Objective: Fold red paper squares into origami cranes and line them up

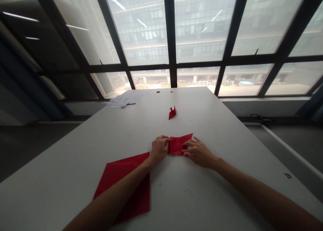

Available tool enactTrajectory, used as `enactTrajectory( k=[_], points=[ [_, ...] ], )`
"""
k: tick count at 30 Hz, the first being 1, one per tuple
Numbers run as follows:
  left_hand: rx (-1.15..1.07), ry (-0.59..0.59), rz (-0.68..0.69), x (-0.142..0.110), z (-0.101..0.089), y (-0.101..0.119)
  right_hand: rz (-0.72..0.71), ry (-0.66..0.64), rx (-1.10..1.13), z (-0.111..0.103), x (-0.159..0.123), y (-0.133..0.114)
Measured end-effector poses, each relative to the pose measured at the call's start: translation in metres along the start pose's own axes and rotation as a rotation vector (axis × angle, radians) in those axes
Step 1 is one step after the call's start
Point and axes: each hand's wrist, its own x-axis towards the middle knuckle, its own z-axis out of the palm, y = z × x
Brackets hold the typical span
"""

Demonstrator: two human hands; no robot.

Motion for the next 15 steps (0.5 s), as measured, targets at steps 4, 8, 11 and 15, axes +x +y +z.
enactTrajectory(
  k=[4,8,11,15],
  points=[
    [0.003,-0.006,0.005,0.0,-0.001,0.0,0.021,0.044,0.028,0.003,0.002,0.0],
    [-0.004,-0.009,0.011,0.0,-0.002,-0.001,0.024,0.066,0.05,0.006,0.003,0.004],
    [-0.013,-0.013,0.021,0.0,-0.002,-0.002,0.027,0.093,0.072,0.009,0.003,0.009],
    [-0.026,-0.017,0.032,0.001,-0.002,-0.006,0.015,0.119,0.088,0.014,0.003,0.014]
  ],
)
